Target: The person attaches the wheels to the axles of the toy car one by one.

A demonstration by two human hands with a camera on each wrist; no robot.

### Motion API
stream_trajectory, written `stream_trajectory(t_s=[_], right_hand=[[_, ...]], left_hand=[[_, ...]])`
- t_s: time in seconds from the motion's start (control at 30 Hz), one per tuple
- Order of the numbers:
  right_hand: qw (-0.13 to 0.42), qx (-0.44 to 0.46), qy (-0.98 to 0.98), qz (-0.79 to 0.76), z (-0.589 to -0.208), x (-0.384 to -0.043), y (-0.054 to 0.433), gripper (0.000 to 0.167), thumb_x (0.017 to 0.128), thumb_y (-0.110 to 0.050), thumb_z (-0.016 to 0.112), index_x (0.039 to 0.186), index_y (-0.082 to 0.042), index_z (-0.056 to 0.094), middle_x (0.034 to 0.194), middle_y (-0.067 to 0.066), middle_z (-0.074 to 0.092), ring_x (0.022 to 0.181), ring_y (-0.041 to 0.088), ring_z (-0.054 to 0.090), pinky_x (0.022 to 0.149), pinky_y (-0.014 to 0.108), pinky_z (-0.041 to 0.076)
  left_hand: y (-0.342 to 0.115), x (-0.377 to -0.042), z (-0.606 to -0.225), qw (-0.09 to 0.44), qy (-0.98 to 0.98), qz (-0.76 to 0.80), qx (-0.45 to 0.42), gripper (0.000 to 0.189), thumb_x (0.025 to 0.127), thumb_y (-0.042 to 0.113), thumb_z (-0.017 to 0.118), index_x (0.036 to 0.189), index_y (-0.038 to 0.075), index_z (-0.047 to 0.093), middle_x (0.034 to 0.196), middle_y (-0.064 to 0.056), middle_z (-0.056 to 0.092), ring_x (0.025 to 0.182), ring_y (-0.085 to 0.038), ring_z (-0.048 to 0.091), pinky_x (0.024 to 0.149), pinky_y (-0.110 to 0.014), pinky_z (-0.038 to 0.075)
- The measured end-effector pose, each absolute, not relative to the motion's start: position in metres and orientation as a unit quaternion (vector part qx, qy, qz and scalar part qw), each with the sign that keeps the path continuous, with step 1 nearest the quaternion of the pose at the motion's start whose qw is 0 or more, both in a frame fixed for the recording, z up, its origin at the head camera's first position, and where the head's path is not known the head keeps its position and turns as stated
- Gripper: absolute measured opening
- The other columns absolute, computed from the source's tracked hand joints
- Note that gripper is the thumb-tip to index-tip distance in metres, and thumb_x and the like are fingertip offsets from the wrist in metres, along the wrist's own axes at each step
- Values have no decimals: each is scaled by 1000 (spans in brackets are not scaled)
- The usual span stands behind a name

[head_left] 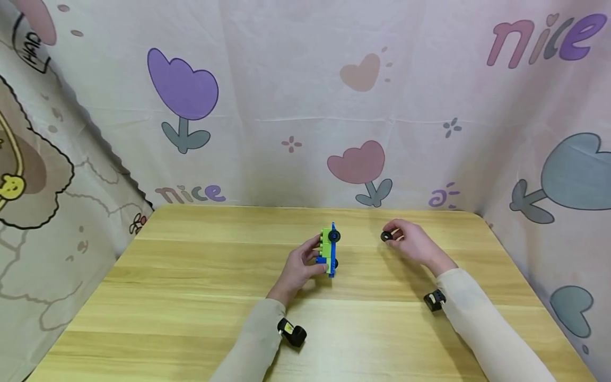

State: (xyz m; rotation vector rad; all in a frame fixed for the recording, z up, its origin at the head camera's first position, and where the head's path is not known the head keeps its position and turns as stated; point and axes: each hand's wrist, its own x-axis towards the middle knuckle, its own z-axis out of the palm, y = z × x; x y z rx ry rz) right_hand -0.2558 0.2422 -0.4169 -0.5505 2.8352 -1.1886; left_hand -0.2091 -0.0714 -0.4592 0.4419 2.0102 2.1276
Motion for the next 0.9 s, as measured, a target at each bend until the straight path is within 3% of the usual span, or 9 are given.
stream_trajectory(t_s=[0.17, 0.43, 0.9], right_hand=[[2, -182, 905, -385, -414, -249, 240, 28, 85, 5, 69, 112, 5, 62, 99, 13, 67, 89, 26, 63, 74, 34, 53], [-5, -179, 901, -396, -408, -238, 237, 28, 87, 2, 69, 114, 4, 62, 102, 12, 67, 90, 25, 63, 76, 35, 53], [-18, -202, 898, -391, -402, -220, 227, 29, 85, 2, 72, 113, 3, 64, 102, 8, 66, 90, 22, 63, 78, 35, 53]], left_hand=[[-72, -201, -443, 97, 680, 710, 156, 77, 81, -11, 68, 149, -4, 33, 142, -22, 46, 116, -36, 53, 94, -32, 48], [-71, -197, -435, 88, 684, 706, 164, 76, 81, -12, 68, 149, -5, 34, 140, -23, 46, 118, -38, 52, 102, -46, 41], [-68, -206, -461, 88, 681, 711, 153, 80, 82, -9, 71, 152, 6, 34, 145, -16, 45, 122, -33, 51, 102, -43, 43]])
